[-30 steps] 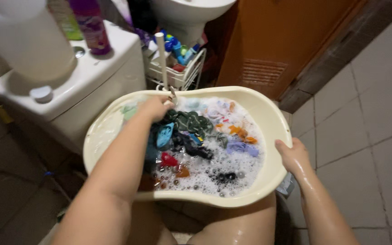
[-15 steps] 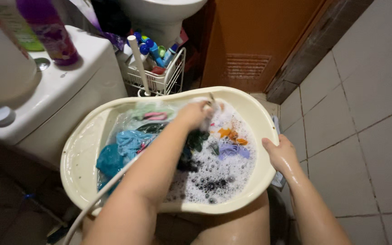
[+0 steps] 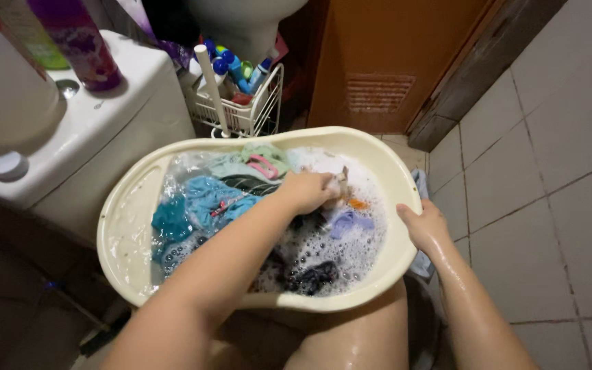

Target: The person washes clothes by hand in a plastic basin, using a water hose to fill it and agitating the items in soapy water.

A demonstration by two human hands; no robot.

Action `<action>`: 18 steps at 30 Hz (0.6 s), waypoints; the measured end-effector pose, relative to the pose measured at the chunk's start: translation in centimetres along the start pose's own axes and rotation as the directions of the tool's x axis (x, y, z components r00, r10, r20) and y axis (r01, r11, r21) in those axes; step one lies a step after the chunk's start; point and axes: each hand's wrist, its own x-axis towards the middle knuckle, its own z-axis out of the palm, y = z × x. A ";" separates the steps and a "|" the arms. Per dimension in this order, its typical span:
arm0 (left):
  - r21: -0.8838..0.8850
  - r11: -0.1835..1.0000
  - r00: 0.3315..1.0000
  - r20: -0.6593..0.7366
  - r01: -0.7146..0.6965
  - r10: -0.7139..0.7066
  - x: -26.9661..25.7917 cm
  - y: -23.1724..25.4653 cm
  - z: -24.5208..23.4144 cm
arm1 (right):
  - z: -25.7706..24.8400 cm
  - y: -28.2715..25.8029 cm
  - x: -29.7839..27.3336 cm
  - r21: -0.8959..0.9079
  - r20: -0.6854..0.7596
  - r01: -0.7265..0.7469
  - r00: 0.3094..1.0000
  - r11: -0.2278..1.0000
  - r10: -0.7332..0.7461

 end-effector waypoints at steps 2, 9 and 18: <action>-0.026 0.999 0.997 -0.070 -0.019 0.018 -0.8 -0.1 -2.5 | 0.3 0.6 0.9 -0.053 -0.004 0.004 1.000 0.999 -0.004; -0.254 0.966 0.973 -0.229 -0.039 -0.021 -6.1 -2.6 -5.6 | 0.5 -0.4 0.6 -0.277 0.007 0.008 1.000 0.961 -0.006; -0.041 0.995 0.955 -0.280 0.095 -0.102 -3.5 -3.4 -2.9 | 6.4 -11.2 -1.8 -0.400 0.287 0.500 0.864 0.768 -0.413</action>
